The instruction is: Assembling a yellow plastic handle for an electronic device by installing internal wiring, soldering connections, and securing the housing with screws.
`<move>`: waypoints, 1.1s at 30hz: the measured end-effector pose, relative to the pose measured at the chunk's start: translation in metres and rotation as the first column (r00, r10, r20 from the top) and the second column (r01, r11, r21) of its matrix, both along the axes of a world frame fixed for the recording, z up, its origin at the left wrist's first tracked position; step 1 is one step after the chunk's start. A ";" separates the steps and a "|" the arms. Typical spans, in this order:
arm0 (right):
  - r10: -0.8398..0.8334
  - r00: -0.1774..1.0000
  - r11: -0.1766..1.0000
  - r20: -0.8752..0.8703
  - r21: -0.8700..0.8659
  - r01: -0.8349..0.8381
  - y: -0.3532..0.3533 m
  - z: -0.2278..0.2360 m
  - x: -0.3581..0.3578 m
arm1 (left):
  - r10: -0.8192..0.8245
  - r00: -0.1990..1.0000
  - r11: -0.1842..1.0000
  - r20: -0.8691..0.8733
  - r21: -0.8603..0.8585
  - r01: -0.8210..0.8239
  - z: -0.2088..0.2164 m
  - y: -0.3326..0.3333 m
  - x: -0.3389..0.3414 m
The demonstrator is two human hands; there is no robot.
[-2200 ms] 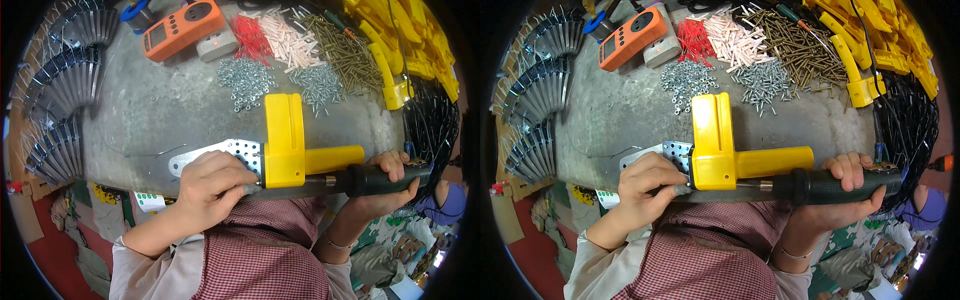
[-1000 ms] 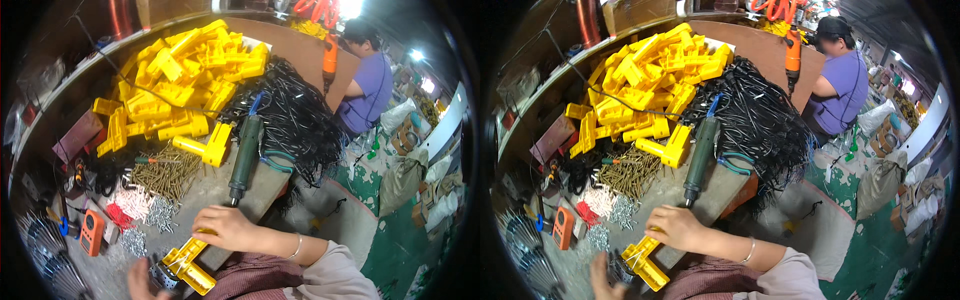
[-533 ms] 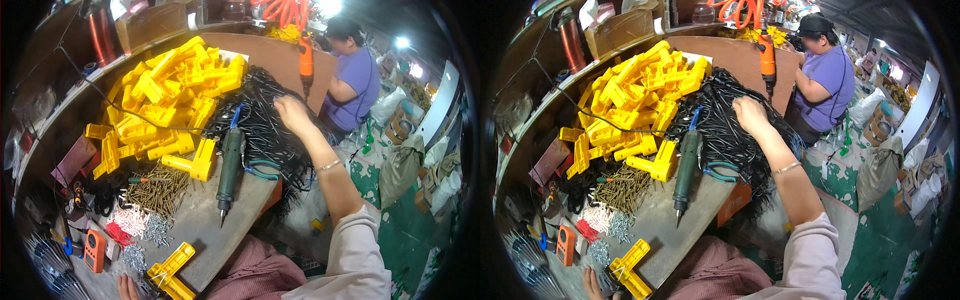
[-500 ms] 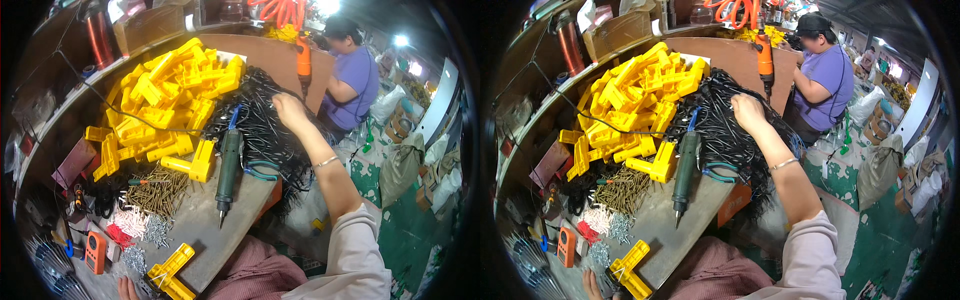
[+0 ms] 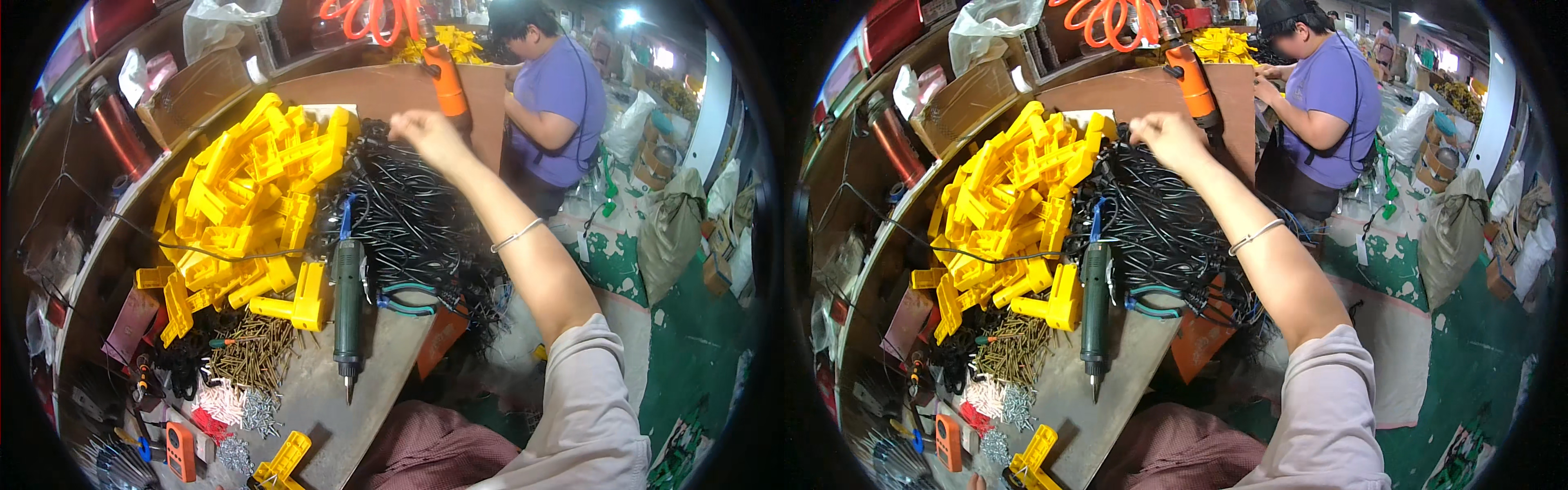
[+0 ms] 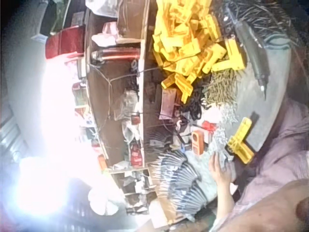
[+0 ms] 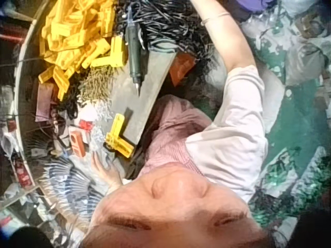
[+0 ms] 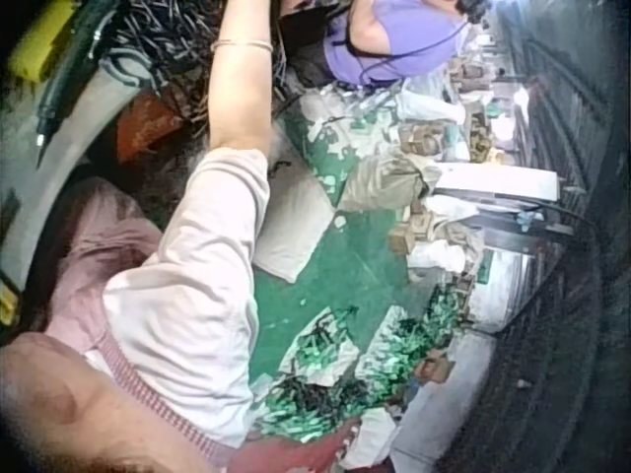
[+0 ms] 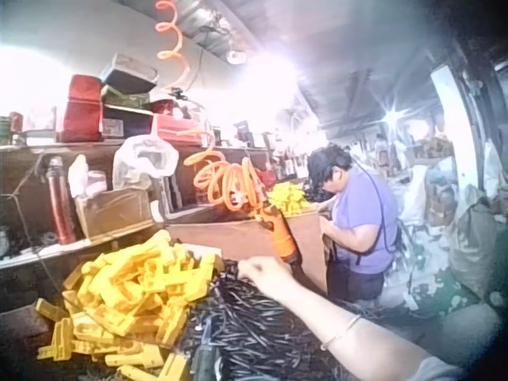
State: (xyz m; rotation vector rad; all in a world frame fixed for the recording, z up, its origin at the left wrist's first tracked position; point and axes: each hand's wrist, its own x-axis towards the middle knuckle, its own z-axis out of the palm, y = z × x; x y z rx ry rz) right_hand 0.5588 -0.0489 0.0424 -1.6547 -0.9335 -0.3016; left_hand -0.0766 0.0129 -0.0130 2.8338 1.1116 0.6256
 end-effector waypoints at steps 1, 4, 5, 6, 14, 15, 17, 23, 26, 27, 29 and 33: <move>0.038 0.997 0.995 -0.066 0.092 -0.032 -0.002 0.009 -0.002 | 0.008 1.000 1.000 0.024 0.013 -0.009 0.002 -0.002 0.001; 0.105 0.992 0.970 -0.076 0.228 -0.085 -0.016 0.034 -0.011 | -0.016 1.000 0.996 0.022 0.087 0.014 0.017 -0.006 0.023; 0.131 0.991 0.956 -0.023 0.268 -0.120 -0.019 0.038 -0.013 | -0.041 0.999 0.989 -0.006 0.145 0.042 0.023 -0.006 0.035; 0.130 0.991 0.956 -0.025 0.270 -0.118 -0.022 0.044 -0.016 | -0.043 0.999 0.988 -0.009 0.146 0.044 0.028 -0.005 0.044; 0.586 0.810 0.604 0.000 0.667 -0.437 -0.047 0.081 -0.038 | -0.481 0.876 0.851 -0.027 0.223 0.475 0.045 0.010 0.112; 0.554 0.828 0.587 0.085 0.665 -0.462 -0.048 0.090 -0.045 | -0.511 0.859 0.836 -0.031 0.213 0.505 0.046 0.011 0.122; 0.457 0.867 0.612 0.199 0.637 -0.468 -0.036 0.105 -0.056 | -0.567 0.823 0.793 -0.035 0.248 0.557 0.059 0.005 0.149; 0.558 0.813 0.534 0.169 0.677 -0.507 -0.018 0.137 -0.049 | -0.745 0.660 0.665 0.096 0.020 0.747 0.041 0.007 0.223; 0.350 0.852 0.660 0.389 0.544 -0.519 -0.019 0.149 -0.101 | -0.721 0.653 0.630 0.233 -0.172 0.757 0.046 0.007 0.258; 0.354 0.847 0.656 0.397 0.539 -0.528 -0.011 0.154 -0.101 | -0.691 0.654 0.612 0.307 -0.233 0.756 0.043 0.009 0.271; 0.372 0.849 0.661 0.375 0.535 -0.526 -0.010 0.158 -0.108 | -0.595 0.615 0.444 0.518 -0.425 0.788 0.028 0.024 0.305; 0.422 0.821 0.657 0.386 0.494 -0.570 -0.017 0.159 -0.145 | -0.221 0.704 -0.077 0.675 -0.732 0.677 0.035 0.024 0.364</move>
